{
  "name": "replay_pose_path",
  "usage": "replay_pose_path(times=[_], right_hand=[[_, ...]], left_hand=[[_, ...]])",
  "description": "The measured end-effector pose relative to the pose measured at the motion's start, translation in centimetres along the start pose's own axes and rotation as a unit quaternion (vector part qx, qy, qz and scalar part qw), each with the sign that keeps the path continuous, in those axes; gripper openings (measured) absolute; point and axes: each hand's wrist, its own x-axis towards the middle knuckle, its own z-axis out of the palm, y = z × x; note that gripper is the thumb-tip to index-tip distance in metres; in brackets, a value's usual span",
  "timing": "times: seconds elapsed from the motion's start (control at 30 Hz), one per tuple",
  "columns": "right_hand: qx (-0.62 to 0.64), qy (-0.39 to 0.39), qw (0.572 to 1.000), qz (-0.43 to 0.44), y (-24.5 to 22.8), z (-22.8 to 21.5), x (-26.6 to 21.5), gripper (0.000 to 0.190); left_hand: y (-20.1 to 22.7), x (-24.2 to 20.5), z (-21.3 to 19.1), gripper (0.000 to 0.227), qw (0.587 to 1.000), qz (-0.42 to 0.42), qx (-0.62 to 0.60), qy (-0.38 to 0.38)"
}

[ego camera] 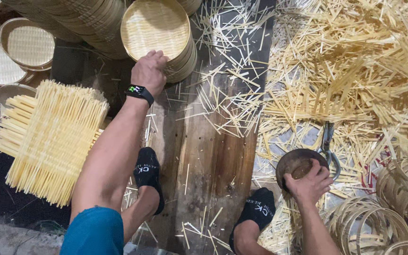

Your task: The person trims excess bamboo strips using shears and weaves them into circular basket components by hand.

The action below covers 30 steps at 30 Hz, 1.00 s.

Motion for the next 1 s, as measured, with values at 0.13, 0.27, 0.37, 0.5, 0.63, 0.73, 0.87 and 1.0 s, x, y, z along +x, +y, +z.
replay_pose_path(times=[0.13, 0.27, 0.37, 0.5, 0.63, 0.73, 0.87, 1.0], right_hand=[[-0.007, -0.008, 1.000, 0.003, 0.0, 0.0, 0.3, 0.105], [0.000, -0.031, 0.999, 0.022, -0.3, -0.5, 0.5, 0.103], [0.070, -0.033, 0.997, 0.019, -0.2, -2.0, 1.1, 0.103], [0.465, -0.109, 0.873, 0.099, -1.3, -5.3, 0.7, 0.081], [0.766, -0.281, 0.568, 0.104, -5.3, -6.7, -1.1, 0.053], [0.615, -0.324, 0.706, 0.137, -8.7, -4.9, -1.8, 0.047], [0.549, -0.320, 0.769, 0.069, -12.4, -1.4, -4.0, 0.029], [0.575, -0.330, 0.742, 0.096, -13.7, 0.2, -5.5, 0.023]], left_hand=[[0.1, -0.4, -0.2, 0.036, 0.997, -0.053, -0.026, -0.045], [-0.1, 0.2, 0.9, 0.038, 1.000, -0.015, -0.024, 0.004], [0.6, 0.3, -0.2, 0.035, 0.997, 0.021, 0.042, 0.067], [5.9, -3.9, -0.6, 0.040, 0.986, -0.095, -0.110, 0.082], [18.4, -13.8, 4.7, 0.040, 0.894, -0.275, -0.301, -0.184], [22.4, -18.0, 9.3, 0.039, 0.649, -0.423, -0.629, -0.068], [19.4, -20.2, 12.8, 0.038, 0.668, -0.447, -0.594, -0.017], [12.1, -22.1, 10.4, 0.036, 0.822, -0.381, -0.414, -0.086]])
